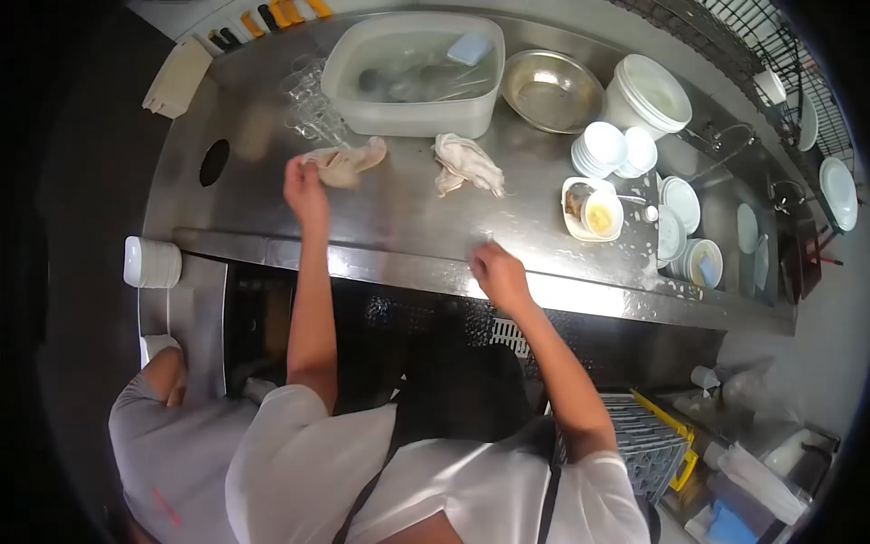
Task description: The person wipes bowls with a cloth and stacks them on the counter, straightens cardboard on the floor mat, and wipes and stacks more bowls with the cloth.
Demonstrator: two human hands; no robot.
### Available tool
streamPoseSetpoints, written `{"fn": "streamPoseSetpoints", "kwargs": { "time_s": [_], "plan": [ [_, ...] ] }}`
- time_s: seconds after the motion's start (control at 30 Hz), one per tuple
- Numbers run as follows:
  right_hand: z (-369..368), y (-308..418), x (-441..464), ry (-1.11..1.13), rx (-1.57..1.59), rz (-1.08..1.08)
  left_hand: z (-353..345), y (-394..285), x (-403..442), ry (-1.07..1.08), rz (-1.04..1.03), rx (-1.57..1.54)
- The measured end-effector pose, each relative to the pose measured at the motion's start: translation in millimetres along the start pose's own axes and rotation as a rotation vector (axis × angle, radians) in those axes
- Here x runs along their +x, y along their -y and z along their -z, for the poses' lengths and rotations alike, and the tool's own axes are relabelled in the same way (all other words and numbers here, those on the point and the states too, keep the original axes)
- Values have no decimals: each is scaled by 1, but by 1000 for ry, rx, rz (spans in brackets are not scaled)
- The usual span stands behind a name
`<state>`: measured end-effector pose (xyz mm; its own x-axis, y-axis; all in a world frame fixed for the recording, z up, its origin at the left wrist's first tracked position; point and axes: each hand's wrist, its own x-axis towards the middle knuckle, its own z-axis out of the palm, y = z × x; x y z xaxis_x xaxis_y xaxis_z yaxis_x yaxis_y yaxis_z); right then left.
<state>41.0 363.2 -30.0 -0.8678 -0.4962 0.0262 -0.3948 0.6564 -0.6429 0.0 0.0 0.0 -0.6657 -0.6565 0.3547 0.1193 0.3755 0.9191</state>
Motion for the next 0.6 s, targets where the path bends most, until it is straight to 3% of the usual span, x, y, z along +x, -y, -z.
{"fn": "streamPoseSetpoints", "kwargs": {
  "time_s": [0.07,0.1,0.17,0.2,0.3,0.4,0.47,0.57,0.6],
  "plan": [
    [-16,13,21,-65,17,91,34,-38,1,-9,64,-222],
    [-5,-11,60,-90,-121,172,16,-42,-2,-28,33,-250],
    [-35,-12,100,-102,-240,247,52,-75,-6,-10,-28,-152],
    [-50,-15,116,-104,-305,262,69,-91,-7,-22,-78,56],
    [-71,-39,154,130,-564,67,98,-129,-16,23,-212,269],
    [-66,-52,151,208,-535,77,120,-155,-27,-28,-95,185],
    [-46,-35,131,71,-304,88,128,-173,-37,-104,-31,67],
    [-8,-3,109,-139,113,87,153,-167,-50,27,35,242],
    [9,17,101,-157,339,26,155,-172,-59,7,88,40]
  ]
}}
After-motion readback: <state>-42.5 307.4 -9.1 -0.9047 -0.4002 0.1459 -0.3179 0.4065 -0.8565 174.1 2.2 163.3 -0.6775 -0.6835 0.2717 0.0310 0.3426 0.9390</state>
